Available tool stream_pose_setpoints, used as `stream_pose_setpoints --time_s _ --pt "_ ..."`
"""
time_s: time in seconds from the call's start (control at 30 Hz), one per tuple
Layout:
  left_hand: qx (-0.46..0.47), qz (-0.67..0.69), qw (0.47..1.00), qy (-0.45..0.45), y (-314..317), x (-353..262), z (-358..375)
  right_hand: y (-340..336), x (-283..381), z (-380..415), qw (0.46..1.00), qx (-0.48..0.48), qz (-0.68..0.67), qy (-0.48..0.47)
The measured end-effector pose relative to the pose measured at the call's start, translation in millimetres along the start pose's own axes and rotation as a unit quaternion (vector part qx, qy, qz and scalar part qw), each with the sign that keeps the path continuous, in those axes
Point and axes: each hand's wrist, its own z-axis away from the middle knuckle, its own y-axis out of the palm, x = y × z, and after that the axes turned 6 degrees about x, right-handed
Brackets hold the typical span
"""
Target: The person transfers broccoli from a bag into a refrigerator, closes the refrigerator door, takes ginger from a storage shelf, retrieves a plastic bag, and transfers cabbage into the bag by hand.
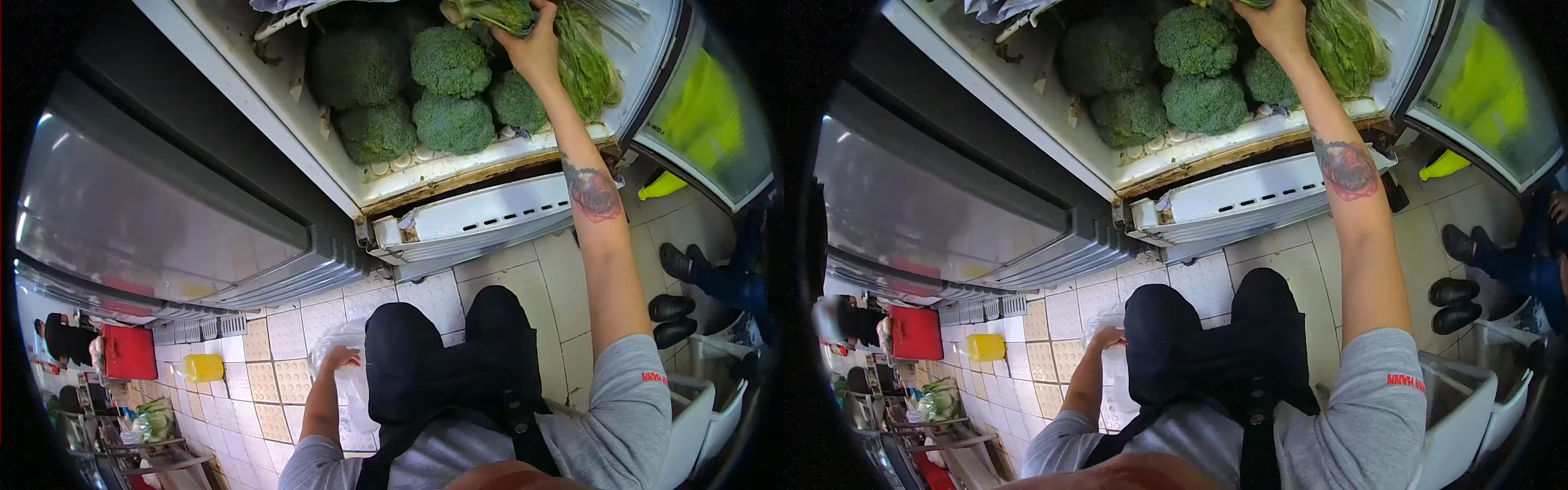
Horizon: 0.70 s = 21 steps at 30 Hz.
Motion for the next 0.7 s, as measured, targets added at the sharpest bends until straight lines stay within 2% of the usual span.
stream_pose_setpoints --time_s 0.07,0.13,0.2,0.23,0.27,0.33,0.37,0.43,0.47,0.53,0.6,0.63,0.67,0.7 --pt "-0.005 -0.117 0.993 -0.028 28.2 -66.0 55.5 0.3 6.7 3.3 1.0 0.005 -0.008 0.017" --pt "-0.002 -0.292 0.956 -0.01 6.7 -40.4 6.9 3.2 15.0 10.4 1.0 -0.012 0.025 0.005" --pt "0.002 -0.456 0.89 0.012 -9.9 -17.2 -44.9 7.9 19.5 21.2 0.993 -0.048 0.104 -0.034" --pt "-0.11 -0.3 0.947 -0.041 -5.3 -24.1 -38.7 12.7 14.7 22.9 0.991 -0.052 0.117 -0.028" --pt "-0.188 -0.39 0.901 0.005 -12.7 -10.3 -52.9 18.0 8.5 16.4 0.989 -0.054 0.132 -0.033" --pt "-0.333 -0.549 0.761 0.094 -37.2 31.7 -81.1 32.0 -0.7 2.9 0.985 -0.059 0.158 -0.037" --pt "-0.32 -0.524 0.788 0.044 -41.9 29.8 -74.7 37.8 16.6 -3.0 0.99 -0.043 0.132 0.036" --pt "-0.291 -0.468 0.832 -0.054 -43.6 13.7 -46.1 39.7 -14.9 -1.1 0.973 -0.042 0.218 -0.062" --pt "-0.318 -0.443 0.836 -0.052 -39.7 7.4 -36.1 36.9 -28.2 -2.0 0.958 -0.041 0.26 -0.115" --pt "-0.373 -0.391 0.84 -0.045 -37.9 -1.9 -25.5 11.8 -11.7 -1.3 0.969 0.033 0.217 -0.112" --pt "-0.228 -0.221 0.946 -0.068 -38.3 -9.2 -37.4 -7.0 7.3 0.7 0.975 0.084 0.162 -0.125" --pt "-0.155 -0.128 0.975 -0.089 -39.0 -8.6 -48.7 -14.8 27.7 -1.7 0.985 0.131 0.102 -0.047" --pt "-0.176 -0.177 0.967 0.046 -42.5 18.6 -78.2 -12.9 28.4 -7.2 0.989 0.122 0.076 -0.016" --pt "-0.201 -0.242 0.93 0.188 -44.1 39.5 -101.3 -10.2 25.3 -10.5 0.992 0.112 0.05 0.018"
